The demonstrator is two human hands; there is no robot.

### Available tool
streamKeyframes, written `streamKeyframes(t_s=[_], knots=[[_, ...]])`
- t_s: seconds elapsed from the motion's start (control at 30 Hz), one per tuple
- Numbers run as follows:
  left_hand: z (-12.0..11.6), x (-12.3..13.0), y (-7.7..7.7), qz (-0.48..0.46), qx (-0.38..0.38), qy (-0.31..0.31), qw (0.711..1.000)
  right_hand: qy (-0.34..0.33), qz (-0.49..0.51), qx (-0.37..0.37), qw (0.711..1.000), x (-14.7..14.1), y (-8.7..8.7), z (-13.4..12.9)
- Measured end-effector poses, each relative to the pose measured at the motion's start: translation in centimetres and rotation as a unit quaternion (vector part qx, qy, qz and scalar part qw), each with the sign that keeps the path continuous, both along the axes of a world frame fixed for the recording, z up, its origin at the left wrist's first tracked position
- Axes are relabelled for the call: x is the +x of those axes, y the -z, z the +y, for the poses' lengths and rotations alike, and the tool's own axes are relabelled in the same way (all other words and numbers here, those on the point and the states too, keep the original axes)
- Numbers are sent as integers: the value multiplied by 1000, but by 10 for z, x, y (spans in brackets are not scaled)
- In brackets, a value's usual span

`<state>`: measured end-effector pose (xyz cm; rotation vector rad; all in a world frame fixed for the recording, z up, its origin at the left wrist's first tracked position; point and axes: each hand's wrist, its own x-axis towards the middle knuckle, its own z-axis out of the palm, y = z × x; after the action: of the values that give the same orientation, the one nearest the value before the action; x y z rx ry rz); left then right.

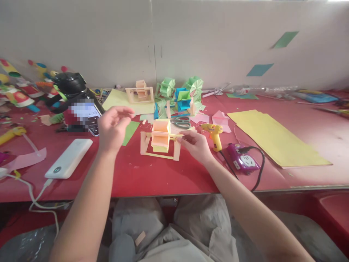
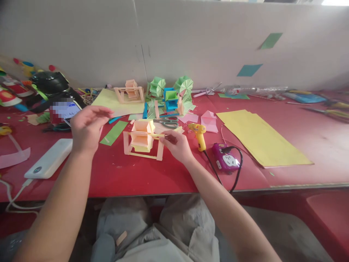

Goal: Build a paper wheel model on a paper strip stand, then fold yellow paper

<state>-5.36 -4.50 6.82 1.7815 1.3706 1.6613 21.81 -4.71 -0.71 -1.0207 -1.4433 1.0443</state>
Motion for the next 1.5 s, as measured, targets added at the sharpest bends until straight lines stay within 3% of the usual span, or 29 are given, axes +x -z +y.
streamKeyframes(t_s=[0.1, 0.2, 0.27, 0.47, 0.9, 1.3, 1.5], knots=[[12, -29, 27, -40, -123, 72, 989, -1, 6, 4, 1000, 0, 0, 1], [11, -33, 42, 2, -185, 138, 973, -2, 6, 7, 1000, 0, 0, 2], [7, -28, 47, 41, -192, 156, 968, -3, 3, 5, 1000, 1, 0, 4], [2, -19, 55, 71, -134, 132, 980, -5, 9, 4, 1000, 2, 1, 6], [-2, -13, 57, 109, -87, 91, 986, -14, 13, 20, 1000, 3, 2, 9], [-5, -11, 54, 101, -81, 135, 982, -10, 13, 20, 1000, 2, 2, 10], [-4, -11, 56, 91, -67, 115, 987, -13, 12, 18, 1000, 2, 2, 10]])
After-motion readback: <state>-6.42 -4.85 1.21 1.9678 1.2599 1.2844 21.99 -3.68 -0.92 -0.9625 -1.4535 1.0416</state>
